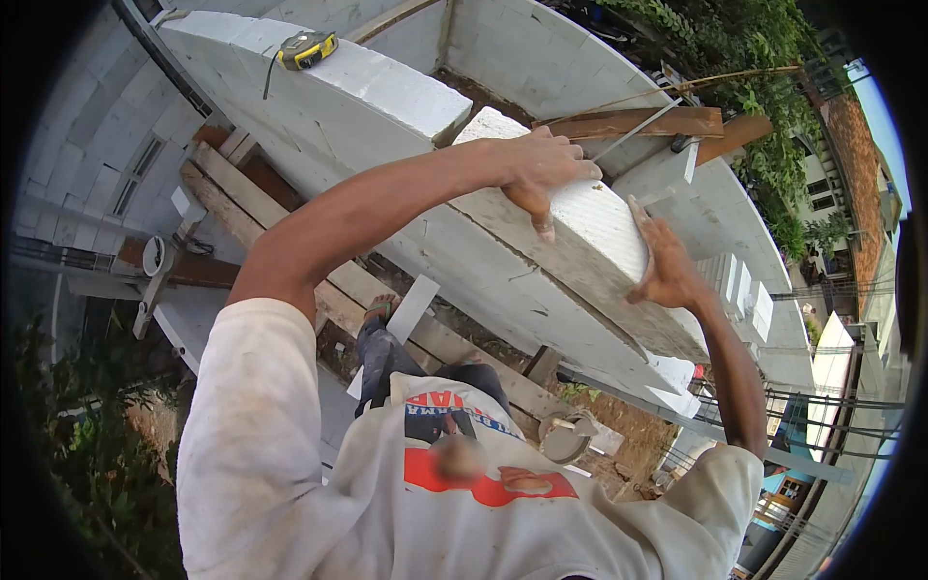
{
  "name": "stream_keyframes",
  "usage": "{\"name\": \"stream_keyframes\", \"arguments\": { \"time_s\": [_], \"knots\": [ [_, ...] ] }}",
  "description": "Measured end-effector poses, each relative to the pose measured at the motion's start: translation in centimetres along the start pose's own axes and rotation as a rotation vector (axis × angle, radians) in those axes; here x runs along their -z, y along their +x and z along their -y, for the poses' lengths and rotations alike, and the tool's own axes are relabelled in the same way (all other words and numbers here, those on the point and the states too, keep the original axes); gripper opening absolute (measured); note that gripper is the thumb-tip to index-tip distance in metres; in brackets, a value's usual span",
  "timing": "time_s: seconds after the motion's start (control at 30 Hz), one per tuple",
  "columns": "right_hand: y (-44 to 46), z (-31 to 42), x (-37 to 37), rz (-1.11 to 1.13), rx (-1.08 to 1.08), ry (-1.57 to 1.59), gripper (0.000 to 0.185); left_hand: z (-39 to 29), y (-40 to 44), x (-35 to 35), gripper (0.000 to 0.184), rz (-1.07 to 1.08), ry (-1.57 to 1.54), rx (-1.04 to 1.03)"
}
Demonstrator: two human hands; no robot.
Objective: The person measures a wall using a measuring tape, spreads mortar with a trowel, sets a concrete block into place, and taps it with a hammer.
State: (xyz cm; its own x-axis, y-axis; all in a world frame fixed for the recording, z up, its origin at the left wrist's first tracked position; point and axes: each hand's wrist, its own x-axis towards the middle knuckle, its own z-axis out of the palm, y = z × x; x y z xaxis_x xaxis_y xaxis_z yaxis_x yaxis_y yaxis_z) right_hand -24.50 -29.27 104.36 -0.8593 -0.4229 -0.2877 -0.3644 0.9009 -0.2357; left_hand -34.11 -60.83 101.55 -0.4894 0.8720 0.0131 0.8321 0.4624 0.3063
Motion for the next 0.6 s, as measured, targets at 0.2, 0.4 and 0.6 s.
{"name": "stream_keyframes", "arguments": {
  "time_s": [0.2,0.4,0.6],
  "knots": [
    [0.9,0.5,-1.5,0.002,-0.028,0.017,0.152,0.6,-0.5,-0.8,0.126,0.013,-0.009,0.012],
    [1.3,0.6,-1.7,0.021,-0.038,0.015,0.154,1.3,-0.5,-1.5,0.126,0.019,-0.016,0.016],
    [1.1,-0.6,-1.8,0.015,-0.011,0.022,0.152,0.9,-0.1,-1.5,0.125,-0.015,-0.048,-0.027]
  ]
}}
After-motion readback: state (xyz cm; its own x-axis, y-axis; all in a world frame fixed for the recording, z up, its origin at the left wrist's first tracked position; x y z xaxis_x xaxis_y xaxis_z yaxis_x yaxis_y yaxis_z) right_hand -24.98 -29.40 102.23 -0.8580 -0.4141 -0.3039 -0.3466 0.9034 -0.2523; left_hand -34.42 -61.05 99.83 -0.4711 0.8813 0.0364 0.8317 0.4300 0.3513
